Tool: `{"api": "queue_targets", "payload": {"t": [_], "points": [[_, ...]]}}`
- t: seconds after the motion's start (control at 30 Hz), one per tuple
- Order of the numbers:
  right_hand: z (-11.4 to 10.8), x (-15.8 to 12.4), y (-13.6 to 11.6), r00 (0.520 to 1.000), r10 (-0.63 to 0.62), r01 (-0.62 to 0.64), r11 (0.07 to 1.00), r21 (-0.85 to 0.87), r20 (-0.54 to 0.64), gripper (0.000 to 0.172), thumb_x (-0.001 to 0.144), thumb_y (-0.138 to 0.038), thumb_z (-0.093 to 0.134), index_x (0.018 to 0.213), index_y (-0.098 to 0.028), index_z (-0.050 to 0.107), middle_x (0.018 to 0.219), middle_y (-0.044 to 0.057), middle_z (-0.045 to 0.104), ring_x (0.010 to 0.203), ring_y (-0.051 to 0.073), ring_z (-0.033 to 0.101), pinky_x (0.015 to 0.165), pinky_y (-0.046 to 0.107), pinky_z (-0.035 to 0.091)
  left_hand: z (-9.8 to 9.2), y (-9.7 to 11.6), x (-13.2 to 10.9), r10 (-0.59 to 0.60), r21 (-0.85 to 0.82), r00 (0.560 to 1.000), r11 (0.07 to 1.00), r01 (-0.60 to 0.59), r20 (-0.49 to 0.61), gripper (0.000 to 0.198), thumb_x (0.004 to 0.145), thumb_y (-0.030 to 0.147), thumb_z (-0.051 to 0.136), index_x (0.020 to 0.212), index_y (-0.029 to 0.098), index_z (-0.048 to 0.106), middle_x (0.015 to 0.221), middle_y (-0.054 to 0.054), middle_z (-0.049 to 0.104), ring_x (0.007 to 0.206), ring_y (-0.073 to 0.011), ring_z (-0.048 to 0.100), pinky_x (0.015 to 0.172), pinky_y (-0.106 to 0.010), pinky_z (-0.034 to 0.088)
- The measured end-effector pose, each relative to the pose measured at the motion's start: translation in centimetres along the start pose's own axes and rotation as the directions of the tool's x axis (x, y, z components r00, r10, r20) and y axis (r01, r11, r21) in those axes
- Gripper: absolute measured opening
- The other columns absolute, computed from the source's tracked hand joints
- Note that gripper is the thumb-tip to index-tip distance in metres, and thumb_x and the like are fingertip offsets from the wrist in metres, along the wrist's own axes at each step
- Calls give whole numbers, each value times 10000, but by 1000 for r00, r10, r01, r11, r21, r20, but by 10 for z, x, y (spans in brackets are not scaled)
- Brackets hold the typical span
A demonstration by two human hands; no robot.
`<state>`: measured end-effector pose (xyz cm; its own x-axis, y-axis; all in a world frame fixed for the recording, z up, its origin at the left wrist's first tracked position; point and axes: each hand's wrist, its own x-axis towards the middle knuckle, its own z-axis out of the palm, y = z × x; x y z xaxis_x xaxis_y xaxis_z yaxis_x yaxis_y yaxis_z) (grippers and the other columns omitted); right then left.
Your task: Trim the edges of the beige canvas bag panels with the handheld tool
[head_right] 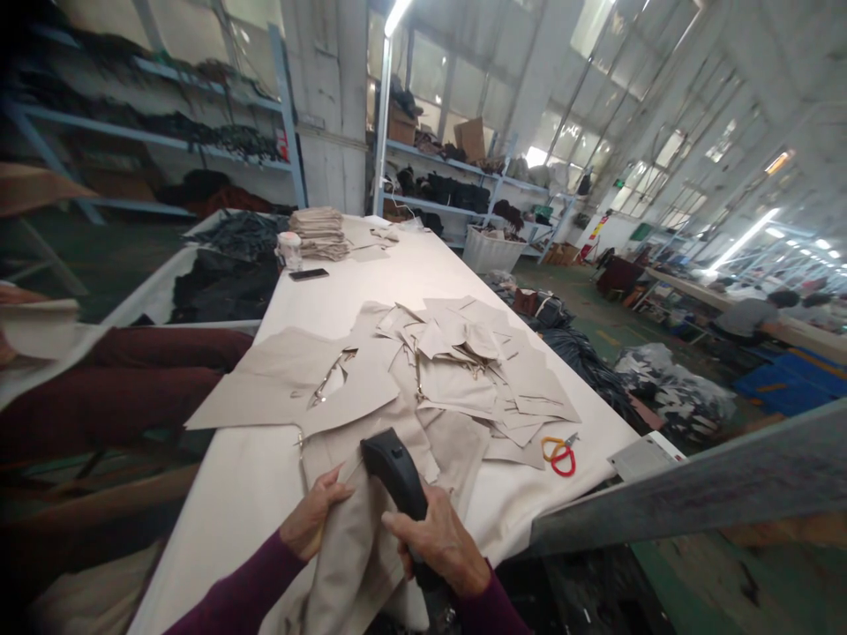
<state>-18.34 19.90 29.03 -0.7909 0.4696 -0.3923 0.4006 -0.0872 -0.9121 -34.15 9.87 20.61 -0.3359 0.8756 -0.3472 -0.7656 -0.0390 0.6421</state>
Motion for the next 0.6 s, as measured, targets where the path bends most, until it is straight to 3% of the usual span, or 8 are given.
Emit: {"api": "queue_targets", "payload": {"t": [0.07,0.13,0.27,0.33,0.4,0.47,0.53,0.6], "points": [[-2,6,-7,996,-18,16,1000,-23,-83,234,785,-381,578,763,-160,506,484,-47,520,361,85,461,352,185,377,2,7,0,2,36,1000,999,-2,1,432,624,137,673,1053,131,631,707,-44,723,582,-187,660,521,-250,501],[-9,8,-14,988,-26,20,999,-38,-151,272,795,-407,566,696,-163,496,478,-41,514,371,88,469,361,189,384,5,29,1,38,102,999,994,-36,-23,456,611,162,692,1061,122,636,704,-44,724,577,-189,657,517,-251,500],[-27,-4,-23,971,-32,12,996,-84,-239,318,800,-422,552,626,-162,493,425,-35,503,348,87,447,356,192,358,22,114,-7,271,387,962,891,-238,-31,486,685,301,684,1124,100,622,773,-61,738,573,-190,650,539,-275,512],[-35,-14,-26,961,-42,11,994,-113,-272,323,796,-420,550,610,-163,490,420,-34,502,352,88,450,368,194,351,38,156,-14,440,621,894,680,-390,79,437,748,339,636,1116,104,643,898,-85,740,687,-216,670,605,-292,528],[-41,-23,-26,953,-39,-2,991,-132,-301,334,793,-431,546,598,-167,486,424,-30,505,368,94,467,390,200,361,52,177,-16,563,787,781,337,-517,272,376,808,343,579,1105,129,667,1027,-91,720,897,-244,661,779,-315,523],[-45,-29,-22,944,-15,-32,990,-138,-330,357,786,-463,541,587,-172,482,415,-26,505,370,101,471,401,208,366,55,168,-10,522,799,688,20,-601,504,362,866,316,495,1146,148,651,1076,-96,704,985,-236,637,863,-312,493],[-49,-33,-12,933,33,-82,989,-124,-358,375,772,-498,538,581,-181,478,392,-24,502,354,108,464,400,218,372,42,133,4,343,730,653,-183,-658,675,390,903,257,400,1225,159,596,1002,-108,713,866,-206,661,780,-292,508],[-51,-36,4,921,85,-134,985,-105,-381,380,746,-520,547,571,-192,472,367,-21,499,329,118,459,393,229,376,15,81,20,137,750,755,-316,-581,642,424,905,178,346,1276,217,547,815,-76,699,669,-186,635,628,-285,479]]}}
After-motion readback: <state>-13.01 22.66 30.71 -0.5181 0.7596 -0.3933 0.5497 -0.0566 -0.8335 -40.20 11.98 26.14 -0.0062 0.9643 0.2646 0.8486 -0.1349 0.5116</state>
